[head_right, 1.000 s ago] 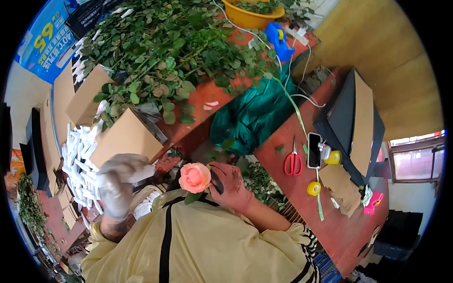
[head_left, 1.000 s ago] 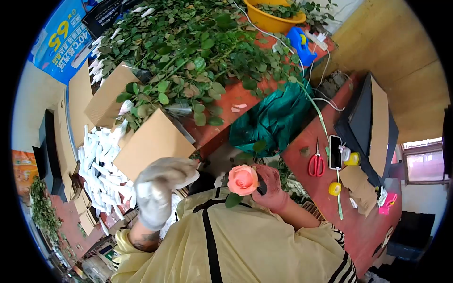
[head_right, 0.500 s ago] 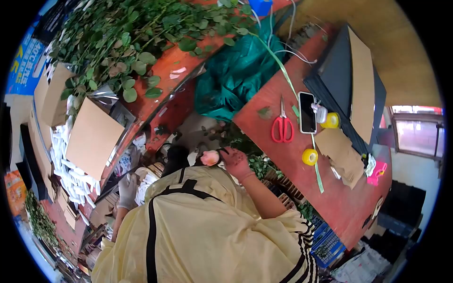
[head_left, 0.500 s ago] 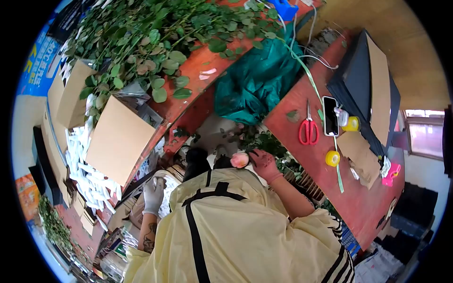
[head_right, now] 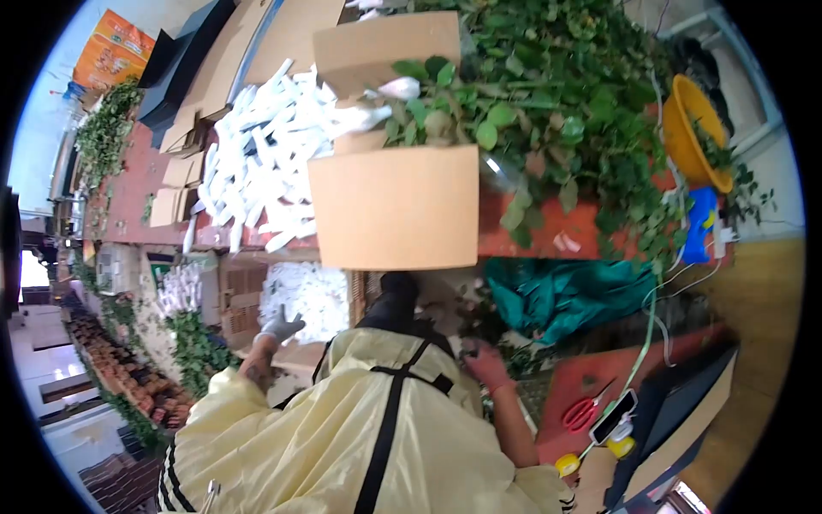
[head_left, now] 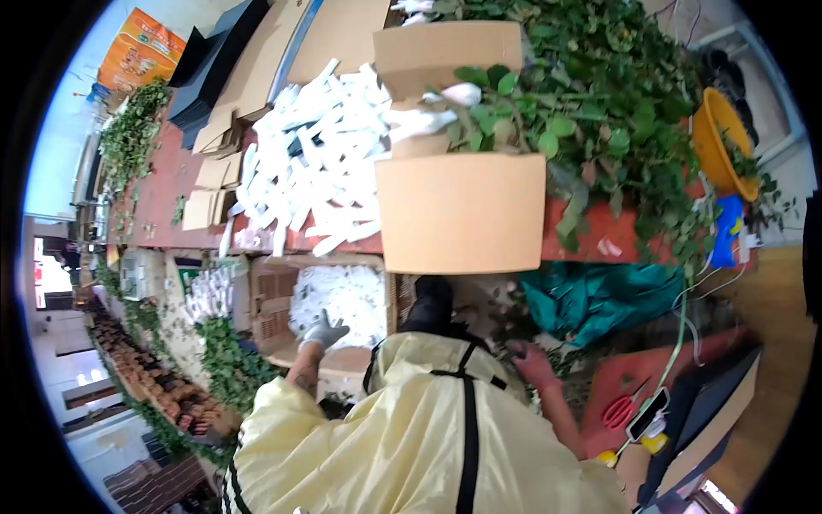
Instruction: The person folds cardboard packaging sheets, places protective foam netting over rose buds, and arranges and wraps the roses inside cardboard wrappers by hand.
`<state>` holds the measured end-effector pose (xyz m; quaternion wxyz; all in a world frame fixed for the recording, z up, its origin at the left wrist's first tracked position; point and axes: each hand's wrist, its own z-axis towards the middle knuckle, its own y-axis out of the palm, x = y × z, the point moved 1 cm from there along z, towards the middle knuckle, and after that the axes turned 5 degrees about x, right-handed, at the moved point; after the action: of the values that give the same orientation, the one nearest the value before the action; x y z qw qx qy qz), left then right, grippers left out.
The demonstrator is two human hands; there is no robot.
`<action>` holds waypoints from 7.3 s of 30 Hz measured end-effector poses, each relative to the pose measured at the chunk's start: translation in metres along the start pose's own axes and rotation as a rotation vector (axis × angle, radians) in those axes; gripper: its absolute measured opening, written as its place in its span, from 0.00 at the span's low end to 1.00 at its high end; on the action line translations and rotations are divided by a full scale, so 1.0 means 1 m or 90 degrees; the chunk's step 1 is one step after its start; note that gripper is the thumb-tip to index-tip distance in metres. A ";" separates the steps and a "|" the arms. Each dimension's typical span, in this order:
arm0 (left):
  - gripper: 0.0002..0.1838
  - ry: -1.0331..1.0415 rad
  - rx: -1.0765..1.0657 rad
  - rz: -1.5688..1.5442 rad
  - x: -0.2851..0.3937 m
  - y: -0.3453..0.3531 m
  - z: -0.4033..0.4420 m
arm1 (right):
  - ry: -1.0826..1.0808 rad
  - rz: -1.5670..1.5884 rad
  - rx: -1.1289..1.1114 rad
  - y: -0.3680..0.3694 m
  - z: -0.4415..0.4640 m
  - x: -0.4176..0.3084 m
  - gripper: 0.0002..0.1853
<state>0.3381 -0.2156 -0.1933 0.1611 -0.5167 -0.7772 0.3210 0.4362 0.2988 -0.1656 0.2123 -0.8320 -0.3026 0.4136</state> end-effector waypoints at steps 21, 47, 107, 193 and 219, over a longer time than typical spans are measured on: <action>0.04 0.824 0.547 0.025 0.280 -0.306 -0.129 | -0.521 -0.320 0.004 -0.259 0.112 -0.397 0.18; 0.19 0.844 0.271 -0.230 0.280 -0.317 -0.043 | -0.660 -0.674 0.130 -0.230 0.205 -0.398 0.14; 0.15 0.668 0.203 -0.242 0.257 -0.340 -0.063 | -0.658 -0.545 -0.045 -0.187 0.195 -0.394 0.24; 0.23 0.716 0.324 0.051 0.298 -0.309 -0.135 | -0.665 -0.566 0.029 -0.206 0.192 -0.391 0.24; 0.11 0.746 0.302 -0.184 0.275 -0.326 -0.044 | -0.729 -0.479 0.076 -0.196 0.202 -0.373 0.20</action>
<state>0.0217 -0.0369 0.0338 0.7100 -0.4466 -0.5302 0.1242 0.0301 0.2087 0.0471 0.1937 -0.3075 -0.6118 0.7025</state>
